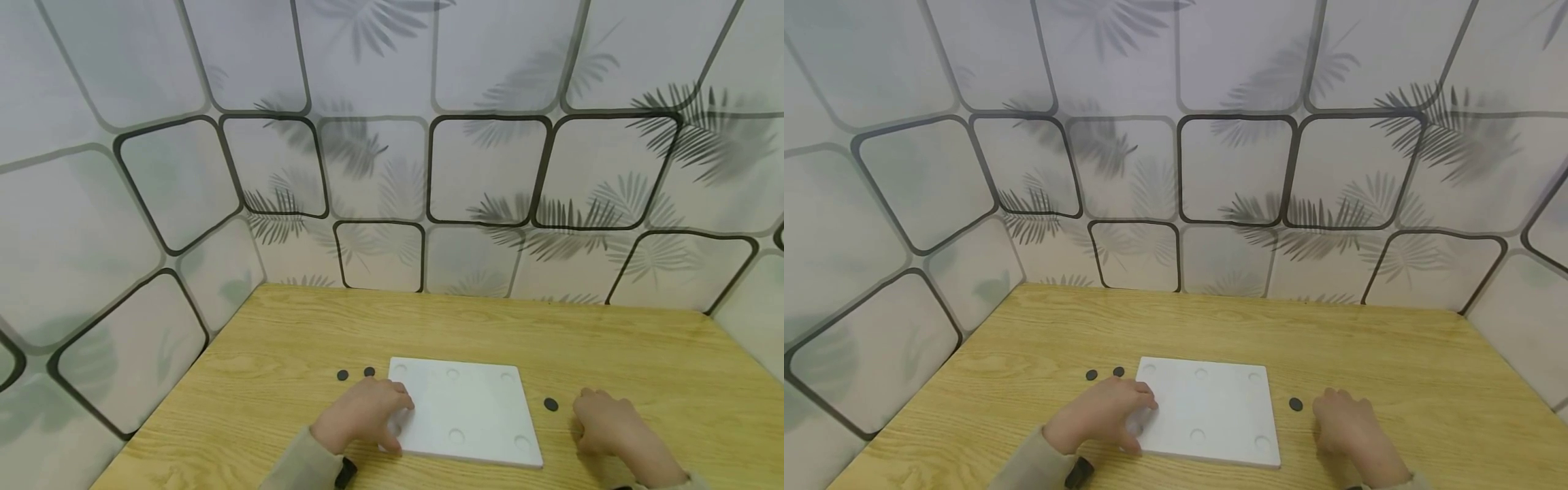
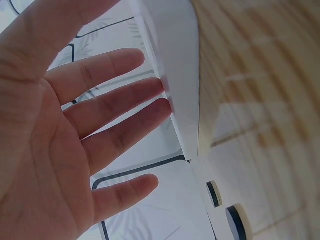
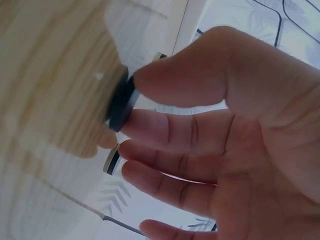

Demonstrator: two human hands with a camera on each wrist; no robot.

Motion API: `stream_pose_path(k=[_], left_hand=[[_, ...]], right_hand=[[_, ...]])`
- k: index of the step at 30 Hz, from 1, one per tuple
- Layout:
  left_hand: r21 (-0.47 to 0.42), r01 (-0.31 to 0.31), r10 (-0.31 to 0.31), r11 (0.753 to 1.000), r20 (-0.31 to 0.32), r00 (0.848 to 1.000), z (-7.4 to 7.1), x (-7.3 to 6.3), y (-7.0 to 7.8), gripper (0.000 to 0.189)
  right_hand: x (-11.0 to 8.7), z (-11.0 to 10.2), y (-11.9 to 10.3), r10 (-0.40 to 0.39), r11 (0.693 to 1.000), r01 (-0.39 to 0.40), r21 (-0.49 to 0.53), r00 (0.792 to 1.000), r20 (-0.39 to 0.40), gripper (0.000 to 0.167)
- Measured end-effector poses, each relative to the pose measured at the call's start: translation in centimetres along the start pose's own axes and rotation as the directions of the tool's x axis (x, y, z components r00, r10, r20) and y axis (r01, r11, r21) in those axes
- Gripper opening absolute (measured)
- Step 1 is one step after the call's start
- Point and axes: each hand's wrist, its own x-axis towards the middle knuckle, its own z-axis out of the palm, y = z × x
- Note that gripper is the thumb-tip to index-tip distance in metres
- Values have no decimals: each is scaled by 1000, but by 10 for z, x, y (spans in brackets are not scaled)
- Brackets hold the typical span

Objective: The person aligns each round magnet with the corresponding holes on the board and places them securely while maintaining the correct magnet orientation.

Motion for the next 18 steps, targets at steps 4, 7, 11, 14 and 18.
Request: stream_pose_path(k=[4,7,11,14,18], left_hand=[[-2,1,-1,1000,9,1000,0,1,0,51],[-11,6,-6,1000,16,1000,0,1,0,51],[-20,16,-16,1000,26,1000,0,1,0,52],[-27,23,-22,999,35,999,-1,1,0,52],[-41,28,-27,999,45,999,-2,1,0,52]], right_hand=[[1,3,2,-5,1000,5,-21,1000,-31,31],[2,2,3,-15,999,14,-36,999,-44,29],[2,0,1,-30,998,27,-58,997,-67,28],[1,-2,-2,-38,997,32,-69,995,-92,26],[-1,-3,-5,-60,995,47,-91,988,-143,25]])
